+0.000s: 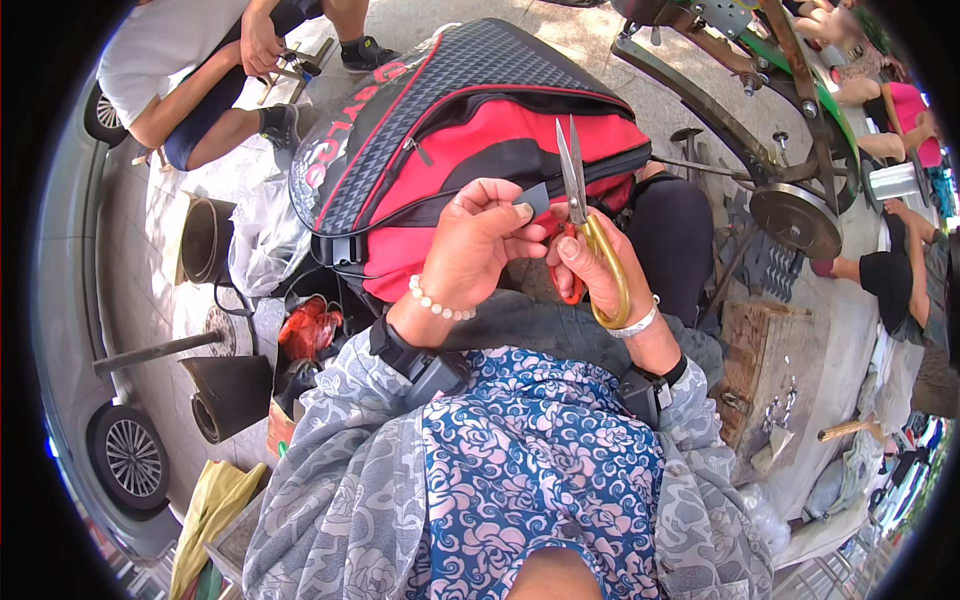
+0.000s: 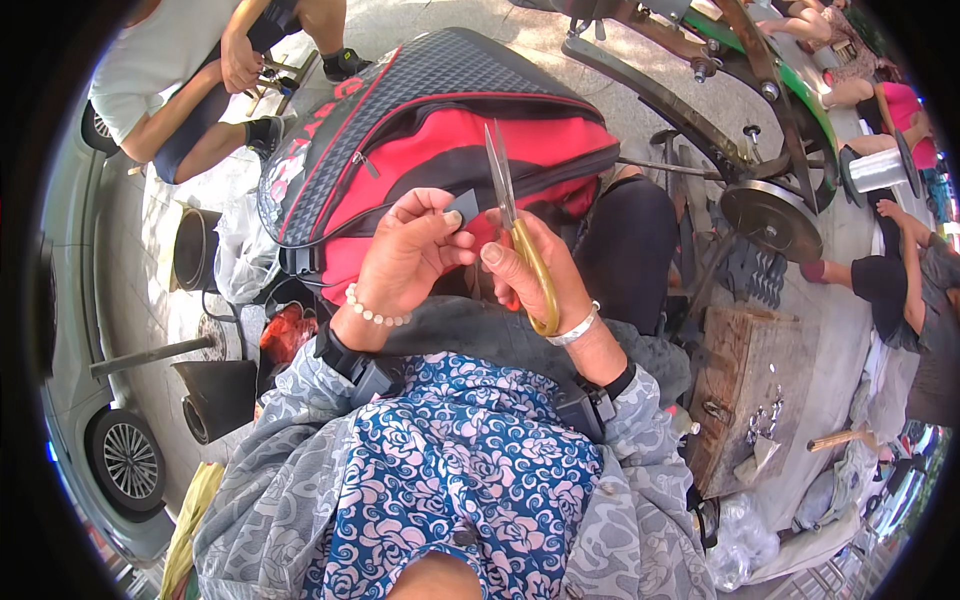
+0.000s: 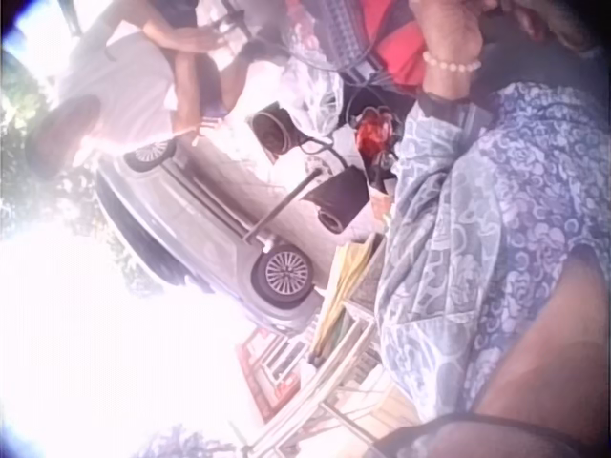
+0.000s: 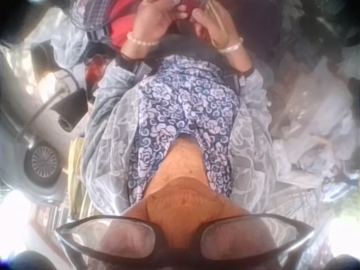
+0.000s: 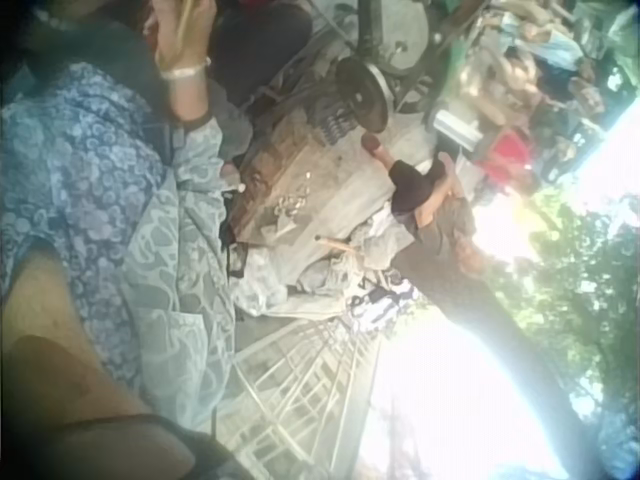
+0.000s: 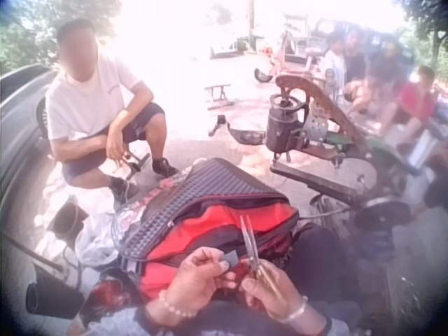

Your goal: Repairing a red and black backpack using a sewing machine and scissors at an outdoor sidewalk station.

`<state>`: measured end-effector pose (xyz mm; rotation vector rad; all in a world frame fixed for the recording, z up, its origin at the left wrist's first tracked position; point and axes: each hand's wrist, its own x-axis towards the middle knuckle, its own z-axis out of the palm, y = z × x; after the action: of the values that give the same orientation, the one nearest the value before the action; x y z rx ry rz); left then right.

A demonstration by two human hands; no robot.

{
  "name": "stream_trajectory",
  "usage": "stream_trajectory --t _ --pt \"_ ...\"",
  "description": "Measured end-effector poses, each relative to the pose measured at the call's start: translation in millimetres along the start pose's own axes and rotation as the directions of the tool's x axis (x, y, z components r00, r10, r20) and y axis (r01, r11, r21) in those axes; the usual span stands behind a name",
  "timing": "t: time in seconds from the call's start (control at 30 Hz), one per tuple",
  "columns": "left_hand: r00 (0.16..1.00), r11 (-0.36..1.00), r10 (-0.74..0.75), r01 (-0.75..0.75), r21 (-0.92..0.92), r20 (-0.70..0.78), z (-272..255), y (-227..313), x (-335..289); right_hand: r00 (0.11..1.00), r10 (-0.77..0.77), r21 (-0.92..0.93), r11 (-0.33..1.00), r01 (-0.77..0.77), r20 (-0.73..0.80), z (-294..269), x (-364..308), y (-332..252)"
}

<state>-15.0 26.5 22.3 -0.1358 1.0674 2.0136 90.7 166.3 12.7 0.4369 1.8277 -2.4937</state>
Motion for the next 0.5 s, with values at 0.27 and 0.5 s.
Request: stream_trajectory --t 0.27,0.5 --pt "0.992 0.994 0.110 -0.110 0.008 -0.060 -4.6 7.8 3.2 0.976 0.138 -0.167 0.980 -0.110 0.168 -6.7 -9.4 -2.4" --pt "0.998 0.991 0.064 -0.062 0.121 -0.014 -10.4 18.2 2.6 0.959 0.110 -0.263 0.964 -0.038 0.263 -8.4 -3.0 -0.1"
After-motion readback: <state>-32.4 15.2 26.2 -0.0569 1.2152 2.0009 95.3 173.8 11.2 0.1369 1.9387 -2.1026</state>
